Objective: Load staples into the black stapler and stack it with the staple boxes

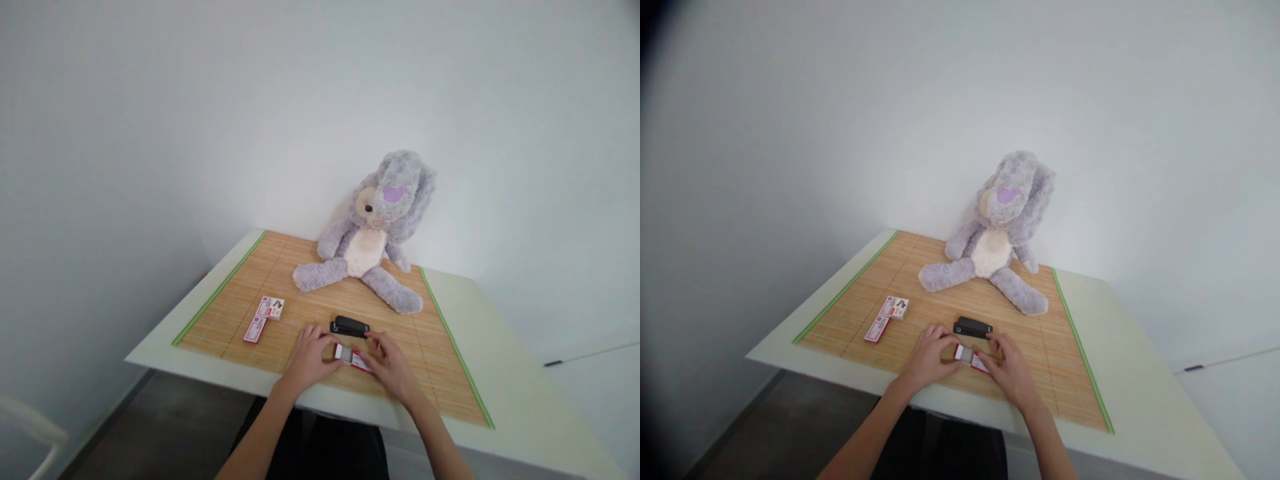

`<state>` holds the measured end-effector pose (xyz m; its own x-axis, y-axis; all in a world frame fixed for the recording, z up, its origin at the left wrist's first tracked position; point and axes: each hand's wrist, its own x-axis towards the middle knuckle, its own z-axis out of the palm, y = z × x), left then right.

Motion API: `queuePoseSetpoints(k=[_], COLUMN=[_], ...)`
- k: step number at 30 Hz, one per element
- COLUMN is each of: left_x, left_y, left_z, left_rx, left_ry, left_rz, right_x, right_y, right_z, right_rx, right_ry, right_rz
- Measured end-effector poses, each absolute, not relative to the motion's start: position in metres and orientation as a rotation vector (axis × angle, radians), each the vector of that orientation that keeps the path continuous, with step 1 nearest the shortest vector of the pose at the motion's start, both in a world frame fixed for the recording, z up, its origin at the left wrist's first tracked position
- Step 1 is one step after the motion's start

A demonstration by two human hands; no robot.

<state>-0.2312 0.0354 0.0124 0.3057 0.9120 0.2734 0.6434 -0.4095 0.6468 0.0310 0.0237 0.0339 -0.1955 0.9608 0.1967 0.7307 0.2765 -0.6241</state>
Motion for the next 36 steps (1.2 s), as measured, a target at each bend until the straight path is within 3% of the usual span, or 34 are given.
queuePoseSetpoints(k=[22,36], left_x=[-0.232,-0.231], left_y=[0.037,0.036], left_z=[0.018,0.017], left_rx=[2.159,2.140], left_ry=[1.263,1.340], left_rz=[0.827,0.830], right_x=[0.010,0.034], right_y=[0.026,0.058], right_z=[0.036,0.012], right_rx=[-1.425,-1.677], right_ry=[-2.143,-1.828], right_rz=[0.666,0.275])
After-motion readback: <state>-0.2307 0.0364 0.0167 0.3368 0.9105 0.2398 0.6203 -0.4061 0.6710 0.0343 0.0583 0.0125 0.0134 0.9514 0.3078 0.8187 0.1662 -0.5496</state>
